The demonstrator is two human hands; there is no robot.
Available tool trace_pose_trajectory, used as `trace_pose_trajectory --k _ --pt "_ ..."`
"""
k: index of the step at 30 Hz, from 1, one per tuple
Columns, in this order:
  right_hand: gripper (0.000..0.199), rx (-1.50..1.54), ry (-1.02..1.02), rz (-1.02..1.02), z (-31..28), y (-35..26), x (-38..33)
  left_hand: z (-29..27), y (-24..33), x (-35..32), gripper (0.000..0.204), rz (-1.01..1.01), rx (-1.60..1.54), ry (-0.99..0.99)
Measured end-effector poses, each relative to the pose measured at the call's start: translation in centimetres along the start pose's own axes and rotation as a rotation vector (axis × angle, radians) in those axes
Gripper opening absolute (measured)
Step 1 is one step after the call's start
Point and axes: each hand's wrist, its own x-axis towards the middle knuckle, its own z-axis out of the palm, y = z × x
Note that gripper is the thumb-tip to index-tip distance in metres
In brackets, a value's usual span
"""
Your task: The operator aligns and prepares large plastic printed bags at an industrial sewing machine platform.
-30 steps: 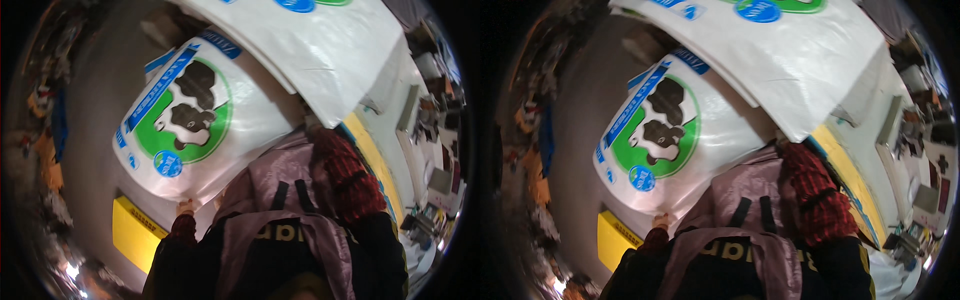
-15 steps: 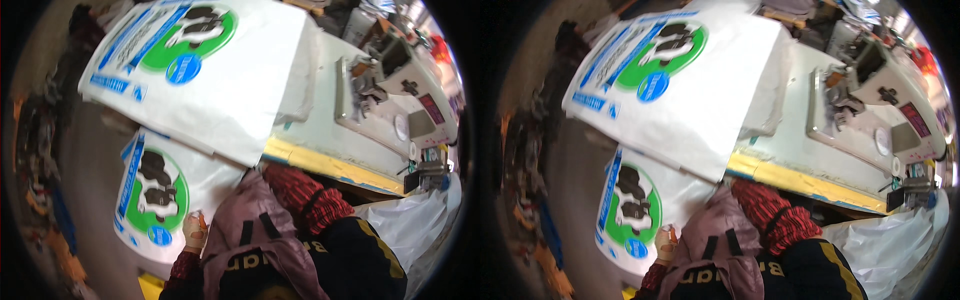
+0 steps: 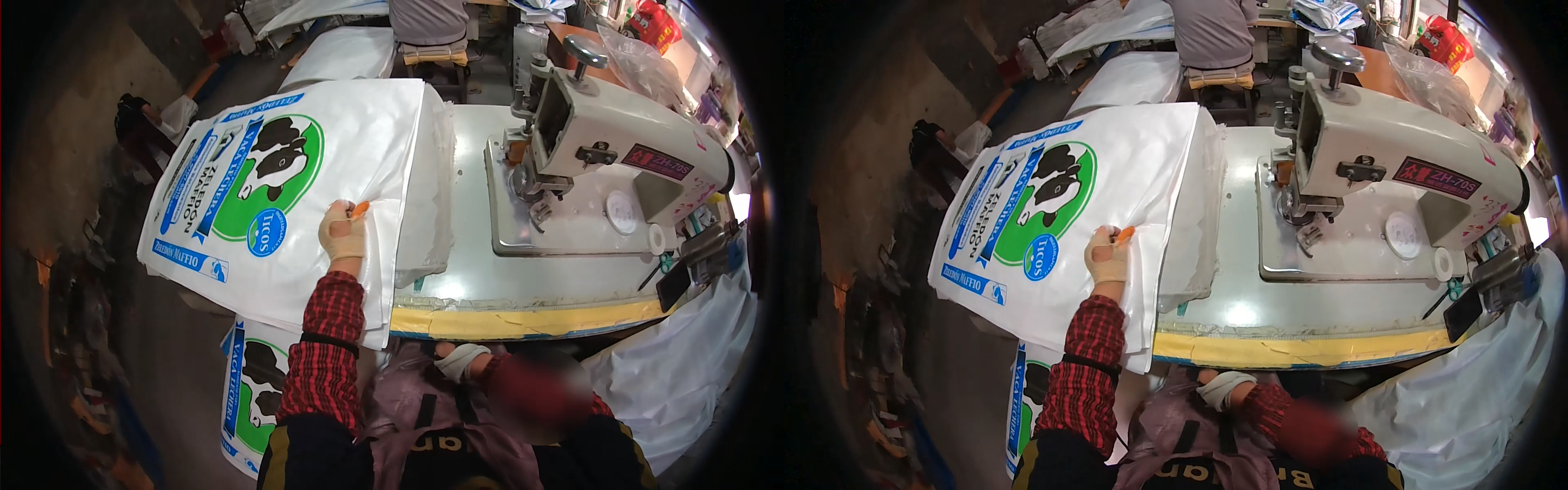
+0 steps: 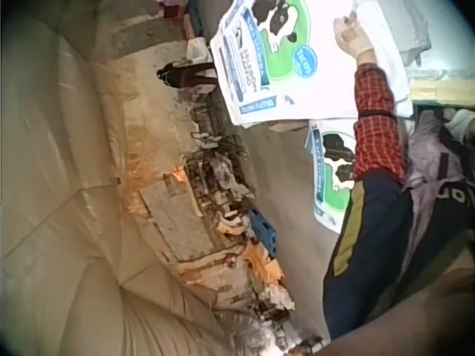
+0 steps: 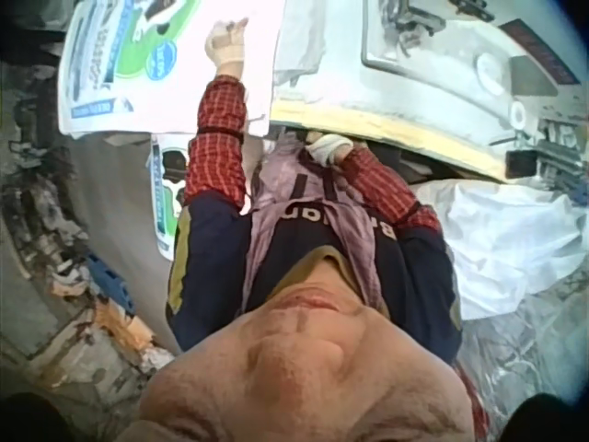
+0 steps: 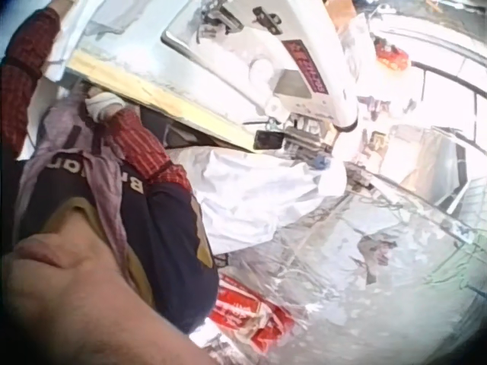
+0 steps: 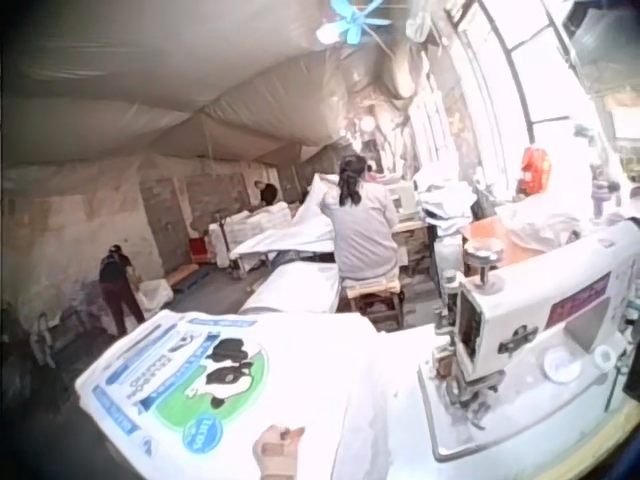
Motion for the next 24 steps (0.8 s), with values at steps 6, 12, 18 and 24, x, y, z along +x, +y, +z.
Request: trace_pose_trajectory --k 6,12,18,24 --pt "0.022 0.927 0.35 -0.112 -13.3 -2.3 0.2 -4.9 4.7 -2.0 0.029 -0.48 -0.146 -0.112" --pt "0.046 1.157 0.723 0.211 -16.4 -4.0 6.2 -8.6 6.2 -10.6 0.024 0.066 -0.331 -0.073" --pt "0.038 0.849 0.77 0.032 -14.9 0.0 3.4 -23.3 8.9 -4.3 0.012 0.225 0.086 0.13" --pt "0.05 0.473 0.867 0.275 -16.4 -1.2 1.6 -29.1 13.8 -7.1 0.008 0.542 0.217 0.006"
